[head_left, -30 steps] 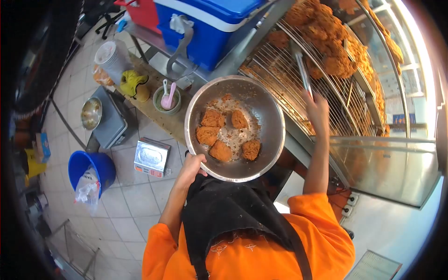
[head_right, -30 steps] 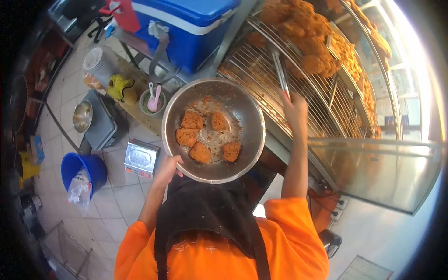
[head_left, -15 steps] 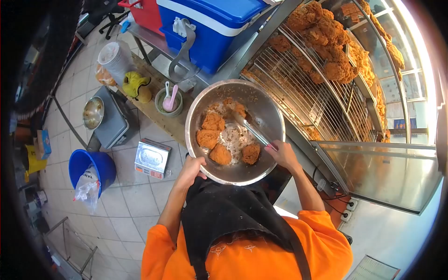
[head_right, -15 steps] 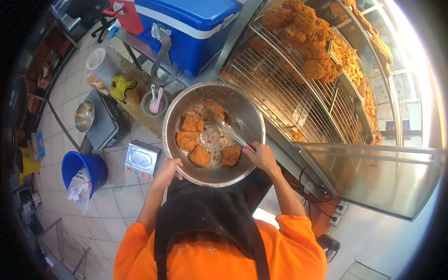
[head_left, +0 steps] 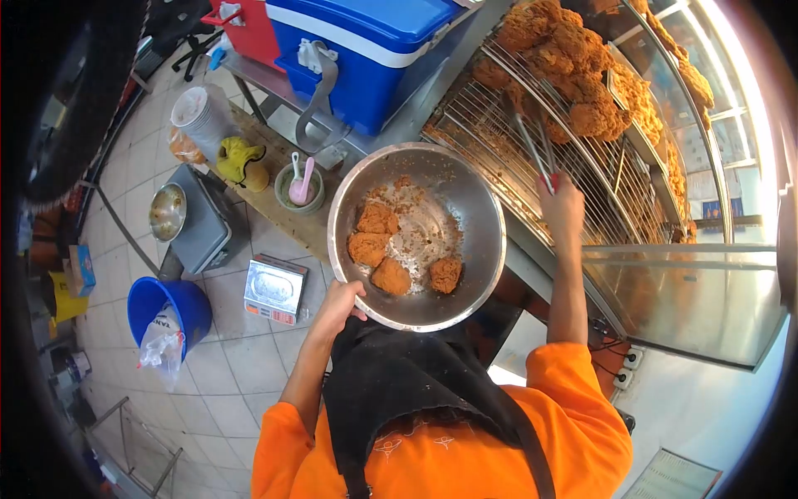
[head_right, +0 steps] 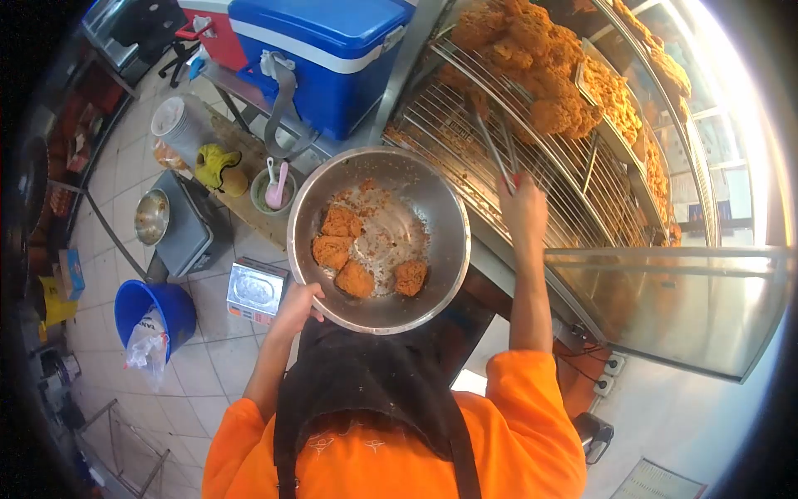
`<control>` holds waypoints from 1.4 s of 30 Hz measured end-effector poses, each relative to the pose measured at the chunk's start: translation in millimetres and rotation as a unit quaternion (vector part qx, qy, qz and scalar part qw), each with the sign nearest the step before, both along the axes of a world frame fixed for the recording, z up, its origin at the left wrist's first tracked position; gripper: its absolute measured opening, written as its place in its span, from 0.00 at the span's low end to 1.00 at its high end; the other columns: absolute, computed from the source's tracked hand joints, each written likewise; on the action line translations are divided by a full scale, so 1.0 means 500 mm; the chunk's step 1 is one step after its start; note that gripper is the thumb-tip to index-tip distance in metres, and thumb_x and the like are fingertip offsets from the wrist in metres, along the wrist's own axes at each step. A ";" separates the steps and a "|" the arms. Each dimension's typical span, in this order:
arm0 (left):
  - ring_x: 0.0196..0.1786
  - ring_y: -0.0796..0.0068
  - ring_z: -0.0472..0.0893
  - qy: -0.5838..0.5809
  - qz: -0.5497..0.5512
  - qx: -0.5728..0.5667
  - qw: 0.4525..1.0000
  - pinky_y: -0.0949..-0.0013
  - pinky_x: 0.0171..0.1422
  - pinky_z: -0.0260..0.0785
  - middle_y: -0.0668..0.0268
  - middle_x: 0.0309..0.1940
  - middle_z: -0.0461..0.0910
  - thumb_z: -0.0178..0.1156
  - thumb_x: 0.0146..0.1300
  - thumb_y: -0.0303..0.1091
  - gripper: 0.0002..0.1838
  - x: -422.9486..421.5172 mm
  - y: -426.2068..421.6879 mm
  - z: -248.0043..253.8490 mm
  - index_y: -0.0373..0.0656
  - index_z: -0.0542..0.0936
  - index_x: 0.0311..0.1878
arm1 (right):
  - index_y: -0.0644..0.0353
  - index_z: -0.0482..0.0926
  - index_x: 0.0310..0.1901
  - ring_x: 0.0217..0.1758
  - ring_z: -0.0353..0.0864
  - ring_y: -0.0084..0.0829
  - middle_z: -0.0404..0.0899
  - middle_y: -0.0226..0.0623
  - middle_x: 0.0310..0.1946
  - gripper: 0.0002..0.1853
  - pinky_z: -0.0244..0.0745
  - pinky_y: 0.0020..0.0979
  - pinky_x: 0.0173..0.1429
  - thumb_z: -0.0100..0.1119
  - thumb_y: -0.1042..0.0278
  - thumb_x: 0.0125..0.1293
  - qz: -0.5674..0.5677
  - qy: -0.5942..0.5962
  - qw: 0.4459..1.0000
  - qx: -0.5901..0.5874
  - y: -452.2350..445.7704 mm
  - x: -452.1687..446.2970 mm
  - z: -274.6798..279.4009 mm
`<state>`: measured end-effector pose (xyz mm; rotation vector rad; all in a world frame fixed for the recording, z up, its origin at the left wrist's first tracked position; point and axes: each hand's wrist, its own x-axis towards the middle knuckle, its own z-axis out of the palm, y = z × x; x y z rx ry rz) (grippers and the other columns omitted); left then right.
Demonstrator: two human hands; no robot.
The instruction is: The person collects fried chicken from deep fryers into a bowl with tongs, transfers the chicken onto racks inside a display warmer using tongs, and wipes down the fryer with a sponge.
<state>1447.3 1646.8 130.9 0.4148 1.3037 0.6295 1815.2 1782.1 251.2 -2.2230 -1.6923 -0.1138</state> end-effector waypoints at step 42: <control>0.22 0.68 0.77 -0.002 0.011 -0.002 1.000 0.69 0.16 0.68 0.57 0.25 0.77 0.55 0.52 0.29 0.12 0.014 -0.013 -0.031 0.27 0.76 0.35 | 0.65 0.81 0.33 0.13 0.64 0.16 0.68 0.25 0.14 0.17 0.54 0.25 0.16 0.60 0.55 0.65 -0.034 0.218 0.974 -0.052 -0.133 0.064 0.012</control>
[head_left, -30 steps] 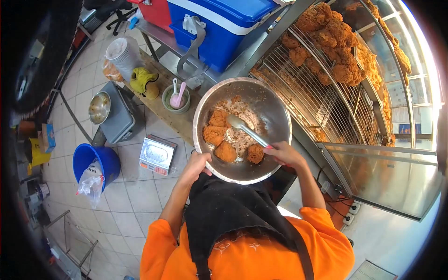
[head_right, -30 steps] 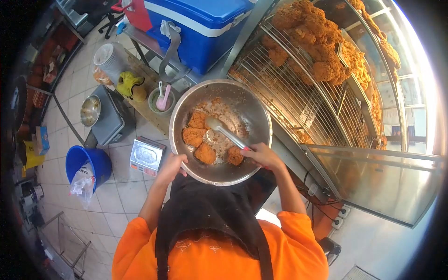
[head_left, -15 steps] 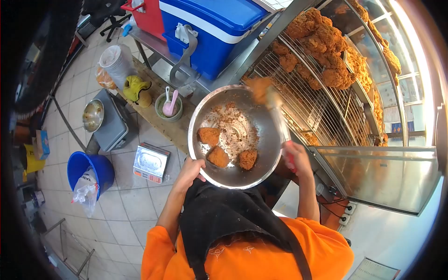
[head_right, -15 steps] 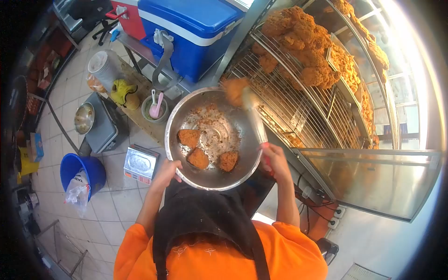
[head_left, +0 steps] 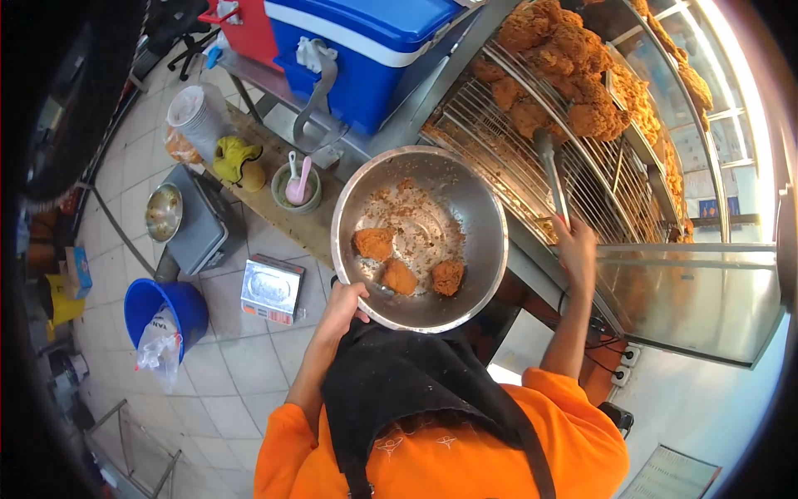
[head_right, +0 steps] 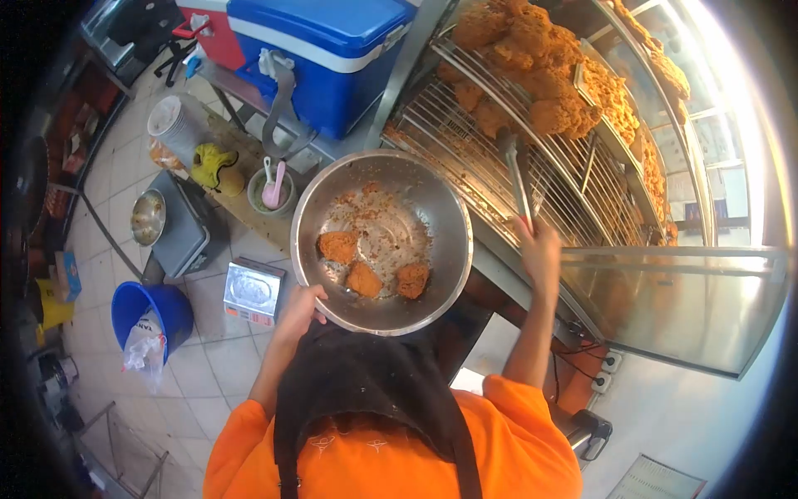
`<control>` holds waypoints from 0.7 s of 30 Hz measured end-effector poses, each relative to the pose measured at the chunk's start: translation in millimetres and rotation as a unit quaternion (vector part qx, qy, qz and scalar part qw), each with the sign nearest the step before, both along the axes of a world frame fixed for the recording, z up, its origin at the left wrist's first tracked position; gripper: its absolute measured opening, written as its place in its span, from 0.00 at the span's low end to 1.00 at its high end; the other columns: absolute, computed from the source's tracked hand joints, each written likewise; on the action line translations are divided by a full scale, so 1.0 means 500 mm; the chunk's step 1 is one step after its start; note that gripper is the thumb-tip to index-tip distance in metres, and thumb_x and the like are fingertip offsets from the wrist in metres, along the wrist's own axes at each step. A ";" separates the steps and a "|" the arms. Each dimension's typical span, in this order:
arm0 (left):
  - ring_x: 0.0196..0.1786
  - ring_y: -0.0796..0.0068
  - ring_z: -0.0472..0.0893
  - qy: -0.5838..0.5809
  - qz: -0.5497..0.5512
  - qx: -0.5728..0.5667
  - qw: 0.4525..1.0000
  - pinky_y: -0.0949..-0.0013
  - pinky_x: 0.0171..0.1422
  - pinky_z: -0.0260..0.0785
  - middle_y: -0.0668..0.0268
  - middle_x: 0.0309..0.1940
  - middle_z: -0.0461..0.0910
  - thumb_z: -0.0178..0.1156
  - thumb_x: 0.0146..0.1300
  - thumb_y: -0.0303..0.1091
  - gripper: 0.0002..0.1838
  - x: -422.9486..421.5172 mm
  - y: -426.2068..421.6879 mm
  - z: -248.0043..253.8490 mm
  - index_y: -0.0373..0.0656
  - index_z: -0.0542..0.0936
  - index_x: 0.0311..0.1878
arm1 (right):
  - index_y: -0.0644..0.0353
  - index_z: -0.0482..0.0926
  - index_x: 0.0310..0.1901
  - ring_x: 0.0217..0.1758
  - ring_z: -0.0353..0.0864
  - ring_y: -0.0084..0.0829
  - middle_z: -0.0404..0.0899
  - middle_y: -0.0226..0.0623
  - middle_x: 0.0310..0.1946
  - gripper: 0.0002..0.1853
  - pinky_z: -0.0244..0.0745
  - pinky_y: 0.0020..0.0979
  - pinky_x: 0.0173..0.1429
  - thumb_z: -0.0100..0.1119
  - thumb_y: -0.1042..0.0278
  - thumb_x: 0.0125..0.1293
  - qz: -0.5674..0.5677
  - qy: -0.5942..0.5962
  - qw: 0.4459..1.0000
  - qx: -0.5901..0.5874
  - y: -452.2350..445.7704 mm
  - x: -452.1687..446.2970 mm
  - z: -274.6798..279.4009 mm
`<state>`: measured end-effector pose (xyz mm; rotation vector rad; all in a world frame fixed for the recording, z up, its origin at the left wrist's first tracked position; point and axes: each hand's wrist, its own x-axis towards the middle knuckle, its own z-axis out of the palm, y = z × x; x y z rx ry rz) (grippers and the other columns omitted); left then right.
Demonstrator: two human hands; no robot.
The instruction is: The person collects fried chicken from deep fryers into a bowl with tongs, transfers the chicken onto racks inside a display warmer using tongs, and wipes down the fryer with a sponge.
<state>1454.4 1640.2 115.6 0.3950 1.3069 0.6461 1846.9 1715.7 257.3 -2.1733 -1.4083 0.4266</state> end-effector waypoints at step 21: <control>0.26 0.69 0.78 -0.011 -0.018 0.013 1.000 0.71 0.16 0.72 0.57 0.30 0.77 0.53 0.53 0.28 0.15 -0.008 0.001 0.003 0.23 0.75 0.39 | 0.61 0.75 0.34 0.07 0.56 0.16 0.64 0.25 0.12 0.19 0.48 0.22 0.10 0.51 0.51 0.72 0.030 0.473 0.858 -0.198 -0.119 -0.137 -0.108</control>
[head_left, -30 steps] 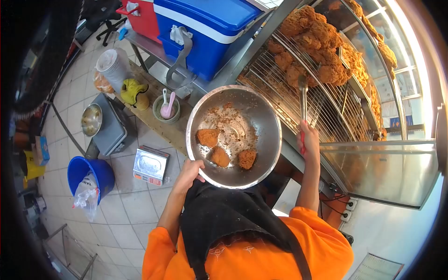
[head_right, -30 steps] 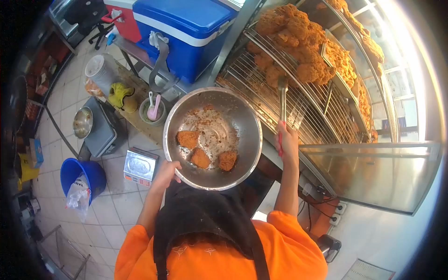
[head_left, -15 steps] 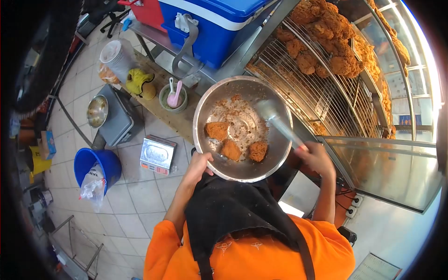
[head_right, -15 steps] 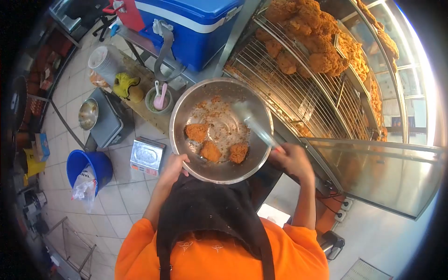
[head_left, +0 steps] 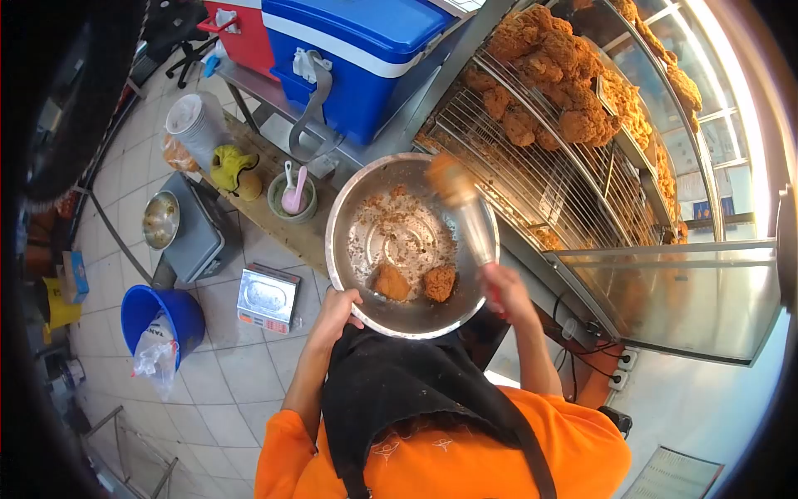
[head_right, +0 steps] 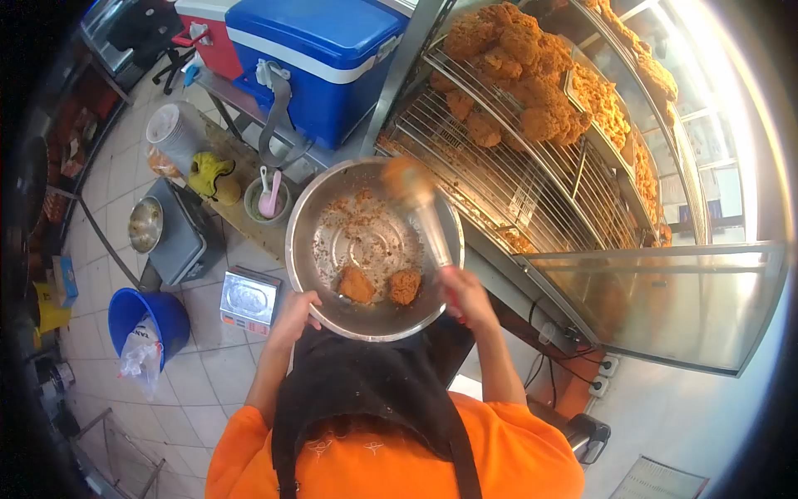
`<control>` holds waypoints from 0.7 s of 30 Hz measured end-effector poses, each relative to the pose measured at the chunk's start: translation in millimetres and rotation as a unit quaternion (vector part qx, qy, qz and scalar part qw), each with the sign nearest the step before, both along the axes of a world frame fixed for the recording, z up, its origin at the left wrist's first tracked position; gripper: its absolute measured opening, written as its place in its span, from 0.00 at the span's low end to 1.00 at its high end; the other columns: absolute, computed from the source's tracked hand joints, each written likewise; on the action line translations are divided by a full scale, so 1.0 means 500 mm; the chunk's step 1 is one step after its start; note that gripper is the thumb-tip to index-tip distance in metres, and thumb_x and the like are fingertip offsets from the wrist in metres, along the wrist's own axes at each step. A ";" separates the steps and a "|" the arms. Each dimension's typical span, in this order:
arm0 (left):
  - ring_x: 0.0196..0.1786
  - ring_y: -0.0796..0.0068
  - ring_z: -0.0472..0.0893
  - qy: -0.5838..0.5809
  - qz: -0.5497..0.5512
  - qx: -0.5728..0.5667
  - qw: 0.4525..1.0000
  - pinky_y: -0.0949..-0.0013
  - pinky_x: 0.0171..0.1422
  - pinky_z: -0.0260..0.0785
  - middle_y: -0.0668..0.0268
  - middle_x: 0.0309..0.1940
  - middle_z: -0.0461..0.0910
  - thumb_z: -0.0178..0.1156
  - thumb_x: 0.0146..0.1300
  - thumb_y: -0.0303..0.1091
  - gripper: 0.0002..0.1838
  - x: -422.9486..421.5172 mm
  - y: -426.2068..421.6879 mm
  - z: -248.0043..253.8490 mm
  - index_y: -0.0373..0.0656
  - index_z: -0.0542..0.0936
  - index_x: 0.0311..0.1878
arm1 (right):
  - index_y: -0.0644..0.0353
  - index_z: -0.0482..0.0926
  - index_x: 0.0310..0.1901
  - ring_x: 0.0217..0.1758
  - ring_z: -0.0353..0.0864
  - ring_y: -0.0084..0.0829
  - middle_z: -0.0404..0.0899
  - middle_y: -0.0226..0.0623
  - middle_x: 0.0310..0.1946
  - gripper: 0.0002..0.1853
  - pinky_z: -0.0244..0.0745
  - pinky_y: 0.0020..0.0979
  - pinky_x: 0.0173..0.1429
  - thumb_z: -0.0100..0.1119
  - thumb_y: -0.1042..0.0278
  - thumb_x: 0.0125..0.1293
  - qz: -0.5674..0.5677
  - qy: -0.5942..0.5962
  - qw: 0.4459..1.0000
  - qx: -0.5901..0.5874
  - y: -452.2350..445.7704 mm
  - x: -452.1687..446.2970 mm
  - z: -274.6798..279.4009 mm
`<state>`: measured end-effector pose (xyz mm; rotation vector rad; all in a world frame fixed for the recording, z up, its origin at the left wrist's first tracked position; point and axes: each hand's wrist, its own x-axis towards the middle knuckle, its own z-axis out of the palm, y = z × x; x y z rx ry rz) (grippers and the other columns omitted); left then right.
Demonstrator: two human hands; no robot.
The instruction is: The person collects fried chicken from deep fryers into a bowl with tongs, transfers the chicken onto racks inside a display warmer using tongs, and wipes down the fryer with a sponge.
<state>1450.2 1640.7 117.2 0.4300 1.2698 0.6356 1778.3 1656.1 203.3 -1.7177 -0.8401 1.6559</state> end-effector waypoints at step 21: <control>0.26 0.70 0.79 0.004 -0.003 -0.013 1.000 0.69 0.18 0.70 0.59 0.29 0.78 0.56 0.52 0.30 0.15 0.003 -0.002 -0.017 0.28 0.76 0.40 | 0.66 0.81 0.38 0.26 0.80 0.38 0.78 0.44 0.22 0.21 0.73 0.36 0.34 0.66 0.51 0.58 0.228 -0.478 0.845 0.069 -0.010 0.092 0.183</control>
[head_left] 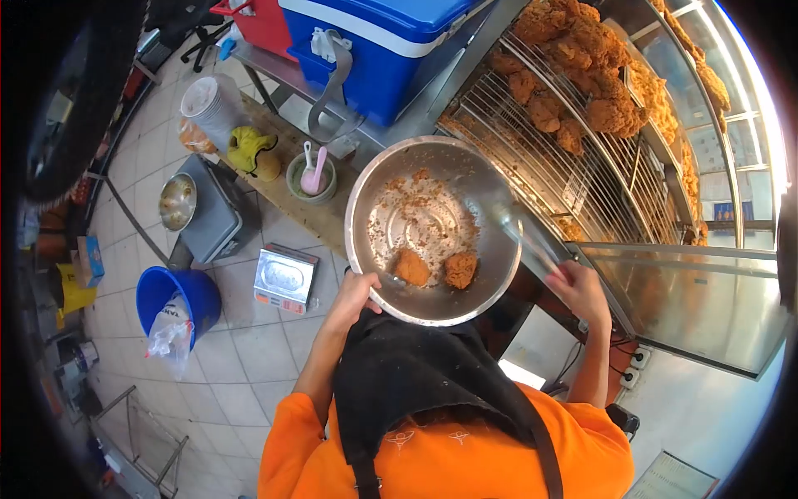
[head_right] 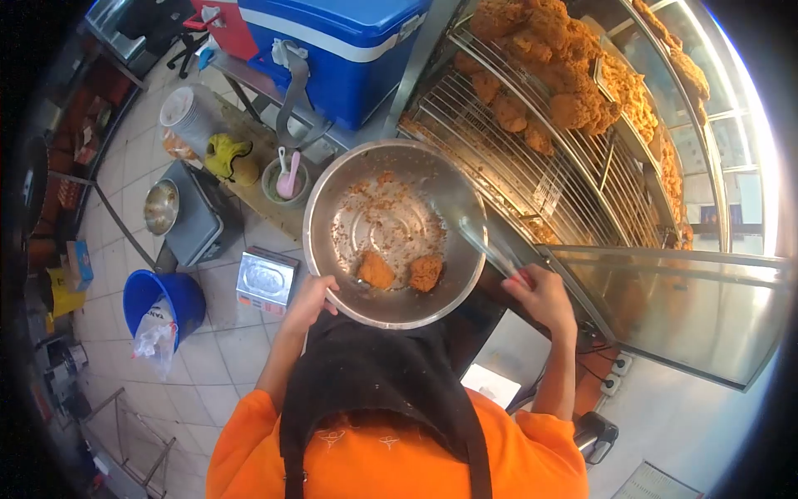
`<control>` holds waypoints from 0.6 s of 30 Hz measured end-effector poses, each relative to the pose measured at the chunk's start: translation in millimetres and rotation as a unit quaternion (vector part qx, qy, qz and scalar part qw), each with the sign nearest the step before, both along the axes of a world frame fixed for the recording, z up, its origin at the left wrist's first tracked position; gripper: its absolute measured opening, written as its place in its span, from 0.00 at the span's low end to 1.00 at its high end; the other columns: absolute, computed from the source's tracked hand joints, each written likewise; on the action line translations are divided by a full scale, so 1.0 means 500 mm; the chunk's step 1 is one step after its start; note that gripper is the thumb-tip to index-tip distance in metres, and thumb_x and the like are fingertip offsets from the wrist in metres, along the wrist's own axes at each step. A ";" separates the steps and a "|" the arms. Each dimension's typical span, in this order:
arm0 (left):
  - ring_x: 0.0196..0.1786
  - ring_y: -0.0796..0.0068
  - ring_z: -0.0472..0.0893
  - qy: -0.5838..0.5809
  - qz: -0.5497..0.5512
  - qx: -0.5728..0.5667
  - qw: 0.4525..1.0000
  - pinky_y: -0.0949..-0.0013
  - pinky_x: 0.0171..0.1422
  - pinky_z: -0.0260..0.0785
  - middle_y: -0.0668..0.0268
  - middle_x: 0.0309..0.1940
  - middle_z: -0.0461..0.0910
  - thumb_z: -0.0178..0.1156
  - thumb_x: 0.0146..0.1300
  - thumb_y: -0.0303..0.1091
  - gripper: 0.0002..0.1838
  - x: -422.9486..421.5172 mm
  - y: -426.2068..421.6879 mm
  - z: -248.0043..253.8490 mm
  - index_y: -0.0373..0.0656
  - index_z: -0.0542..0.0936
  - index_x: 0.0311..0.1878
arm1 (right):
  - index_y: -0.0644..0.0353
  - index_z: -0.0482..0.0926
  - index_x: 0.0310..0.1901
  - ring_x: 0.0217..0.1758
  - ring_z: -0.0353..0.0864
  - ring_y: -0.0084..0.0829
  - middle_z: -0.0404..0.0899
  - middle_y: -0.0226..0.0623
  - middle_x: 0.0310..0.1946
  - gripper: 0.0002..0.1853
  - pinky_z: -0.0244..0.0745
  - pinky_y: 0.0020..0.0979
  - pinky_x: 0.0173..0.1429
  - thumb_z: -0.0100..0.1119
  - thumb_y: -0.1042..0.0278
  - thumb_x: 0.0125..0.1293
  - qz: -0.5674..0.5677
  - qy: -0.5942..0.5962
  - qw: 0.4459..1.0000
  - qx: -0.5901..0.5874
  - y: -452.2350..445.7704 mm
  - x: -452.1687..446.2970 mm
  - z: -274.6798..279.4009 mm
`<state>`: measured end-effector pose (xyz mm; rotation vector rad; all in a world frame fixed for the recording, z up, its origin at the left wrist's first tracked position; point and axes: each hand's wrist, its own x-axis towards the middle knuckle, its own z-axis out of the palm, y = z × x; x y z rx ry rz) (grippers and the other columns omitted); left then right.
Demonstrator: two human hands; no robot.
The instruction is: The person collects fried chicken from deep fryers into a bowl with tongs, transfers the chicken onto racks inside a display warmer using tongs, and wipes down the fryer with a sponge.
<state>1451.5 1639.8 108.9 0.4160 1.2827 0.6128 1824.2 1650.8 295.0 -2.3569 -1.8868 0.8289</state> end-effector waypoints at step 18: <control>0.29 0.72 0.75 0.017 0.002 0.008 1.000 0.71 0.18 0.71 0.60 0.33 0.75 0.54 0.52 0.30 0.15 -0.004 0.013 0.036 0.28 0.76 0.39 | 0.61 0.75 0.32 0.15 0.64 0.15 0.69 0.26 0.16 0.17 0.56 0.23 0.17 0.59 0.54 0.67 -0.134 0.329 0.934 -0.023 0.030 -0.109 -0.163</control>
